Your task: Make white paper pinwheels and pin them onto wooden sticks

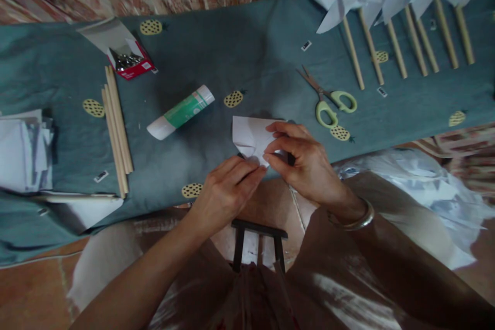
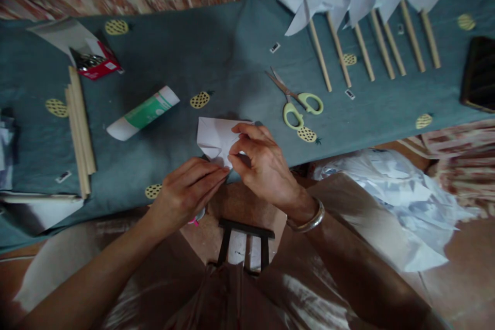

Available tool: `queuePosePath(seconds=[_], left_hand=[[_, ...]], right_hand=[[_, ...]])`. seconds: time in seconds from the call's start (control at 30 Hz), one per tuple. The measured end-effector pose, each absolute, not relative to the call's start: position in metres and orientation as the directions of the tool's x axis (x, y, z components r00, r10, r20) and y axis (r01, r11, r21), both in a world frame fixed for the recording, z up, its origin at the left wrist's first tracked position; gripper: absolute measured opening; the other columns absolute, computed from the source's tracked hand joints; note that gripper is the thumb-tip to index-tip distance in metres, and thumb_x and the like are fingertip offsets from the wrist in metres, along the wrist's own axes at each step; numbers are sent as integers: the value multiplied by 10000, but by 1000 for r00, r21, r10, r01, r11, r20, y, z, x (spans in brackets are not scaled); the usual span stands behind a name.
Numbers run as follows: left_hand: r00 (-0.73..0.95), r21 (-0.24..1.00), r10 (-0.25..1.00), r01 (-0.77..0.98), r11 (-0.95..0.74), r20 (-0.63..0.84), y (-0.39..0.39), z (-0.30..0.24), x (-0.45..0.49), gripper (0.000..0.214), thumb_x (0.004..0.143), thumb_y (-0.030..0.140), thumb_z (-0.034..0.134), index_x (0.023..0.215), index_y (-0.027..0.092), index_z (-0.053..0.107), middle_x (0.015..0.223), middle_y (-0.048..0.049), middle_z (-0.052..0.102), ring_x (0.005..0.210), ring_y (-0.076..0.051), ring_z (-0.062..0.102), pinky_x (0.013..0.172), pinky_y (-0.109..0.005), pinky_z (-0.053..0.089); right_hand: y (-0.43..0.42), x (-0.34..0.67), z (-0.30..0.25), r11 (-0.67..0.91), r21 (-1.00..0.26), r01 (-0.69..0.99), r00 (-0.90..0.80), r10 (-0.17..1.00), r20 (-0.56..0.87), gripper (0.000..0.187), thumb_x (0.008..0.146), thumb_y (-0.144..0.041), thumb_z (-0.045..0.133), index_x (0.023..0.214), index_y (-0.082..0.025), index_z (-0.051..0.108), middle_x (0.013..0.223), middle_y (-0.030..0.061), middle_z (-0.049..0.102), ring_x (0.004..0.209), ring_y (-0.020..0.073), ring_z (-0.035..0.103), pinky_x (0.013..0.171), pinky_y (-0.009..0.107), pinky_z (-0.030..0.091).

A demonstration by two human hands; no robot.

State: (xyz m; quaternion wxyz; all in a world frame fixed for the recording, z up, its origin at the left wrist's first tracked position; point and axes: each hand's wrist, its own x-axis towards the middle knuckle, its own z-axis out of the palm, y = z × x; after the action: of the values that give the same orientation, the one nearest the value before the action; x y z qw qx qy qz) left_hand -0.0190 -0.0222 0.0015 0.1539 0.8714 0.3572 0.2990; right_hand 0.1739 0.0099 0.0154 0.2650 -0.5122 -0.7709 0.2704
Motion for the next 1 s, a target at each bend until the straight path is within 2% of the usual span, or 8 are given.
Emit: queuePosePath(seconds=[0.33, 0.63, 1.0], left_hand=[[526, 476, 726, 548, -688, 443, -20, -1, -15, 161, 917, 152, 586, 1072, 139, 629, 950, -85, 711, 845, -187, 668, 745, -337, 603], [529, 484, 729, 545, -685, 436, -21, 0, -15, 164, 901, 88, 584, 1054, 121, 634, 902, -86, 714, 784, -175, 647, 677, -311, 577], [494, 583, 785, 534, -613, 373, -20, -1, -13, 137, 926, 123, 558, 1014, 142, 662, 890, -71, 692, 822, -166, 636, 702, -294, 556]], right_hand=[[9, 174, 15, 343, -682, 646, -342, 929, 143, 115, 852, -151, 603, 792, -204, 685, 1169, 98, 672, 1118, 269, 610, 970, 474, 476], [8, 180, 17, 348, -687, 638, -358, 924, 135, 58, 848, -217, 654, 815, -199, 698, 1176, 99, 673, 1095, 256, 622, 968, 460, 480], [7, 179, 17, 336, -678, 654, -337, 931, 136, 81, 846, -188, 633, 793, -195, 693, 1171, 104, 675, 1086, 264, 623, 951, 458, 487]])
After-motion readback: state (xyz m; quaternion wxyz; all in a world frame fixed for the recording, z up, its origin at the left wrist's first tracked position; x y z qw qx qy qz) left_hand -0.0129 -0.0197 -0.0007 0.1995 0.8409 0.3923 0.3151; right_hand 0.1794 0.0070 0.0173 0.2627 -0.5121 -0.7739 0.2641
